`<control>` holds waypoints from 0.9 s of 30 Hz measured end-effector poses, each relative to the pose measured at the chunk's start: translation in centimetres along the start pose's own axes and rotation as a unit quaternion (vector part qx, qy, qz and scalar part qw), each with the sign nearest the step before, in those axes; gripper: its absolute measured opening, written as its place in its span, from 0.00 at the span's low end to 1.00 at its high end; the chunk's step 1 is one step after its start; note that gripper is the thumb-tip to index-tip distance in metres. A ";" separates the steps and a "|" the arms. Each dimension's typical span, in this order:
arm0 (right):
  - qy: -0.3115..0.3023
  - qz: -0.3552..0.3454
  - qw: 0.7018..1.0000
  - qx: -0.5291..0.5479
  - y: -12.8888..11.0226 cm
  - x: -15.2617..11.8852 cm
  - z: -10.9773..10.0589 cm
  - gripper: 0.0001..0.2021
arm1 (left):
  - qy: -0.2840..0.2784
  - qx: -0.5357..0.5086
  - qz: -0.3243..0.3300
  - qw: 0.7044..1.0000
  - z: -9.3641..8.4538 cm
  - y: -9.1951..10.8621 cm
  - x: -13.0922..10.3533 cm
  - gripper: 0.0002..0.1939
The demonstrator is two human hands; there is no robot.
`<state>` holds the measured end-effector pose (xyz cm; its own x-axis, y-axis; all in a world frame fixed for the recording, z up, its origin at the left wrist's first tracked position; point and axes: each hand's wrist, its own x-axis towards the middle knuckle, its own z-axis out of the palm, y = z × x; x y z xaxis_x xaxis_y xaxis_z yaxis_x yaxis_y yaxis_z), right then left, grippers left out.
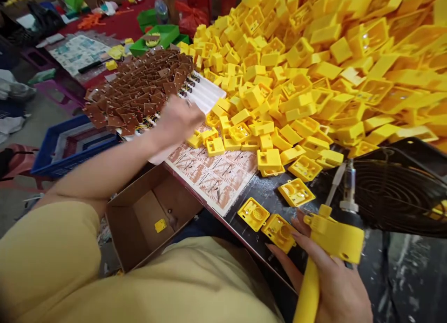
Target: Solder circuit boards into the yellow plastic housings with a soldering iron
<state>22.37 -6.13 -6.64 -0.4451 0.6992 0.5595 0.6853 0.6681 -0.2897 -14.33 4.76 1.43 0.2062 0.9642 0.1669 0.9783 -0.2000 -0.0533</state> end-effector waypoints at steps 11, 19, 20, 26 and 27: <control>-0.011 0.004 0.999 -0.034 -2.3 1.9 -0.5 0.33 | 0.107 -0.012 -0.086 0.990 -2.9 -7.1 2.1 0.18; -0.036 -0.068 0.997 -0.003 -2.7 3.1 2.4 0.21 | 0.045 -0.025 -0.089 0.995 -2.1 -7.5 1.8 0.22; -0.035 -0.073 0.997 -0.006 -2.8 3.1 2.5 0.21 | 0.019 -0.017 -0.071 0.997 -1.5 -8.0 2.0 0.24; -0.019 -0.076 0.997 -0.023 -2.7 2.8 2.5 0.21 | 0.023 -0.003 -0.065 0.998 0.2 -9.4 3.5 0.31; -0.024 -0.070 0.997 -0.028 -2.6 2.7 2.5 0.22 | 0.044 0.000 -0.076 0.996 0.3 -9.7 4.1 0.31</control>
<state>17.94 -5.34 -6.30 -0.5648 0.6118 0.5538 0.6444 0.7462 -0.1672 -23.00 10.73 2.33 0.0558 0.9643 0.2589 0.9984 -0.0521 -0.0212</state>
